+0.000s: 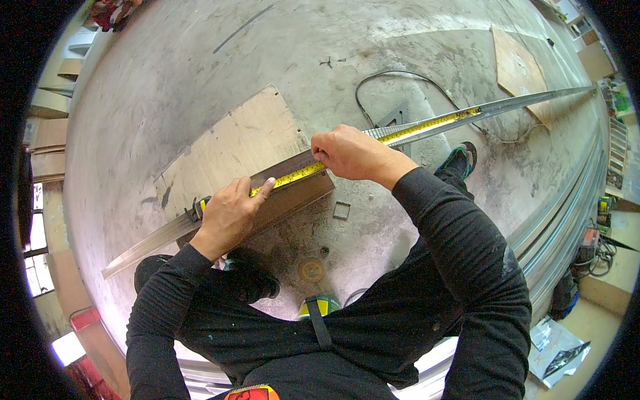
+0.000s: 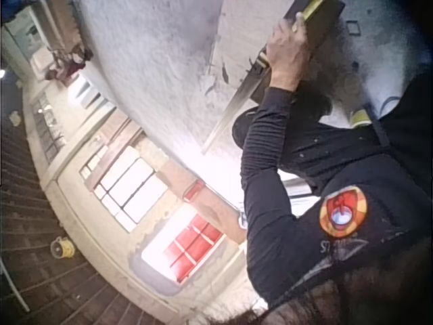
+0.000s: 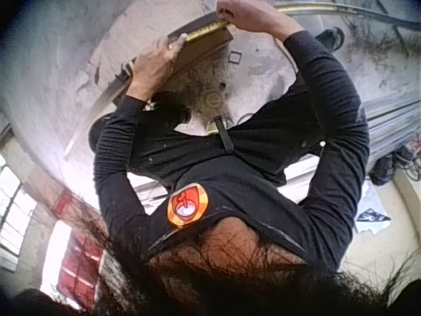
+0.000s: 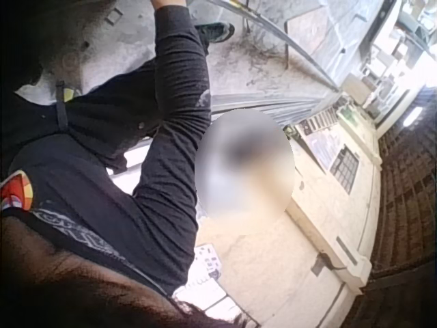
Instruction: The person is using a tape measure and a speed square to measure and mark a metal track with a pencil.
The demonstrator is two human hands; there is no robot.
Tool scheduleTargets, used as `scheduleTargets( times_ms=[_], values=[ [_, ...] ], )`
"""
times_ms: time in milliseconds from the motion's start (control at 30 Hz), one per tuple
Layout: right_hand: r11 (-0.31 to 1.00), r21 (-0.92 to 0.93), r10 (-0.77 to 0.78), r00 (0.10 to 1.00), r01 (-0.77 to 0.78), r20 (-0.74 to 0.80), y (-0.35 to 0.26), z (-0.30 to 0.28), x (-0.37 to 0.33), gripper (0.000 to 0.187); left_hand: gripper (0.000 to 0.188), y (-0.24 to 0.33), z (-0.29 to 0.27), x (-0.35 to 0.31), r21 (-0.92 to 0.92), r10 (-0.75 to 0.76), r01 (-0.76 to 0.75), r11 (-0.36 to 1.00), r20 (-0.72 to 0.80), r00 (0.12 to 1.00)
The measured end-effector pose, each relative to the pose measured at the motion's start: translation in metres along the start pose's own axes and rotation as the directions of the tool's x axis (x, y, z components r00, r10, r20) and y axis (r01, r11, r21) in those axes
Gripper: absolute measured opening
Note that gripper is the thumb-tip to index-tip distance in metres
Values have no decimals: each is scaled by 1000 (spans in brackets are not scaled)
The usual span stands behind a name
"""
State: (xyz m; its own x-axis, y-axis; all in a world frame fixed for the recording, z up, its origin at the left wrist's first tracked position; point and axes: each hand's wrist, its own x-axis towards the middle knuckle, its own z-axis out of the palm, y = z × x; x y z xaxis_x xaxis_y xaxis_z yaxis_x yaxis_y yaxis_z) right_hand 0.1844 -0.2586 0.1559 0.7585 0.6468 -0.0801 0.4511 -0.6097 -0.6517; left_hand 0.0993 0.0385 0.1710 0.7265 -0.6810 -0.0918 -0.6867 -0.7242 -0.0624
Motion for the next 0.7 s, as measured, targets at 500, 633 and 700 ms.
scheduleTargets(
  times_ms=[500,633,700],
  values=[
    [978,211,74,950,-9,-304,-5,7,4,13,55,0,1,0,-18,2,-3,1000,-47,999],
    [979,201,84,977,-43,-196,-12,5,0,13,56,1,-1,0,-23,-4,3,1000,-25,1000],
    [979,193,97,985,-68,-142,-12,6,-1,13,56,1,0,-1,-18,-6,5,1000,-18,1000]
  ],
)
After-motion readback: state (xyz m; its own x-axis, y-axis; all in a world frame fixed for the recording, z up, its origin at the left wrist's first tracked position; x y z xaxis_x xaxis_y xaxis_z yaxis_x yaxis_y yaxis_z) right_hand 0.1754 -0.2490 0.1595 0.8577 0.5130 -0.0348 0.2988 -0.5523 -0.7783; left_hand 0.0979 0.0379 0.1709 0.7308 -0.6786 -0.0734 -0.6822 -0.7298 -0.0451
